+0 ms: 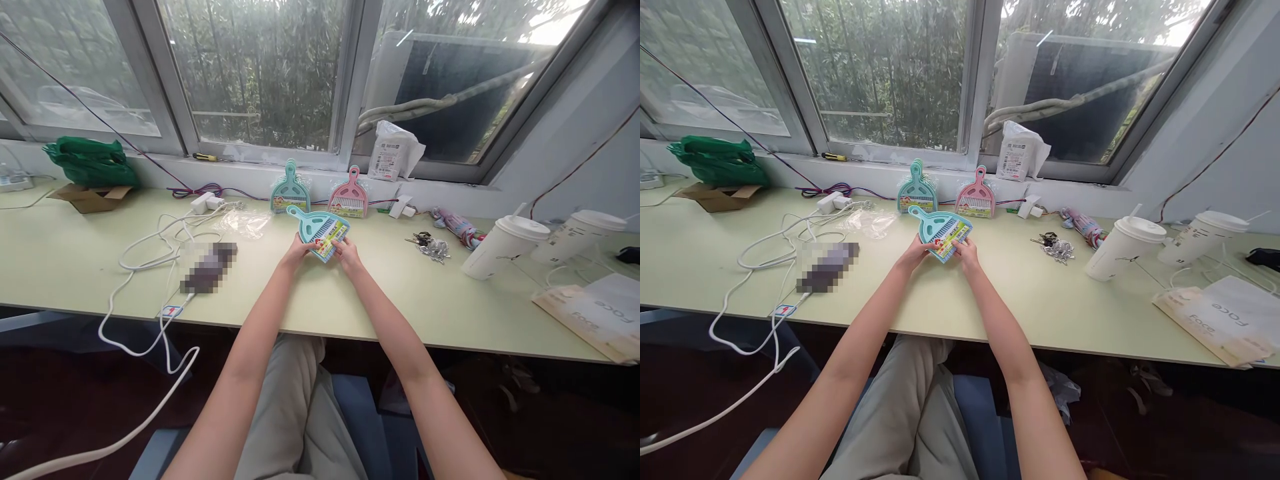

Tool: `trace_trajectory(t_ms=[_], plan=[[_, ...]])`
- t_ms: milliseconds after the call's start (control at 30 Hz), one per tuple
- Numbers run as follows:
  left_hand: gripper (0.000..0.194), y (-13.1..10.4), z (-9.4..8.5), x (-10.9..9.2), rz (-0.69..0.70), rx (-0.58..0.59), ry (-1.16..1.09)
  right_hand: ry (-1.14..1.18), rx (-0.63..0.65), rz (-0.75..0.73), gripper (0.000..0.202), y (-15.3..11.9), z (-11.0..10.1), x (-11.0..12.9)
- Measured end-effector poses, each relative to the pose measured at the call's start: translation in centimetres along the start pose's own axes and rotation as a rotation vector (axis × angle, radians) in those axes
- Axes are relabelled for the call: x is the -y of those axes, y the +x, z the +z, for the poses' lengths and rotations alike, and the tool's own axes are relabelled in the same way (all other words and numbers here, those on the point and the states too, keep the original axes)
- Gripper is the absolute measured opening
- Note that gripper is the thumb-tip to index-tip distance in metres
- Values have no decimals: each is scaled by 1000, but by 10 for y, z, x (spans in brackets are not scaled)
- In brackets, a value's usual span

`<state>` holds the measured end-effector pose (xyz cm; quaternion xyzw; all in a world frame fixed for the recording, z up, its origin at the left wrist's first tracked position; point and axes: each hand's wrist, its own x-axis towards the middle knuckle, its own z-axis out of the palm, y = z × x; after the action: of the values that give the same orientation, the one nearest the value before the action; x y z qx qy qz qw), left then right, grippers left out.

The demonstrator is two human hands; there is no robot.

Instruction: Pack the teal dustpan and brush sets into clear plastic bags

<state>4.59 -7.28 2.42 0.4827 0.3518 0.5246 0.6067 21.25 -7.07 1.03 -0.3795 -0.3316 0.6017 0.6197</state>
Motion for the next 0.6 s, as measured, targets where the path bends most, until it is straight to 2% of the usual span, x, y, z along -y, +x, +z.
trace_trajectory(t_ms=[67, 133, 200, 300, 367, 433, 500, 600], plan=[[62, 1, -6, -3, 1, 31, 89, 18, 9, -12, 26, 1, -2, 2], [45, 5, -13, -5, 7, -5, 204, 35, 18, -35, 26, 2, -5, 4], [42, 8, -22, -6, 22, -172, 412, 38, 35, -56, 28, 3, -8, 6], [45, 11, -38, -4, 67, -564, 938, 20, 49, -70, 30, 3, -11, 9], [56, 10, -49, -1, 42, -712, 1250, 11, 40, -72, 30, 2, -13, 10], [66, 10, -56, 2, -52, -717, 1396, 9, 30, -75, 29, 3, -15, 11], [67, 10, -59, 5, -142, -641, 1440, 18, 26, -85, 29, 4, -17, 13], [63, 8, -58, 6, -143, -572, 1497, 41, 11, -98, 30, 6, -20, 14]])
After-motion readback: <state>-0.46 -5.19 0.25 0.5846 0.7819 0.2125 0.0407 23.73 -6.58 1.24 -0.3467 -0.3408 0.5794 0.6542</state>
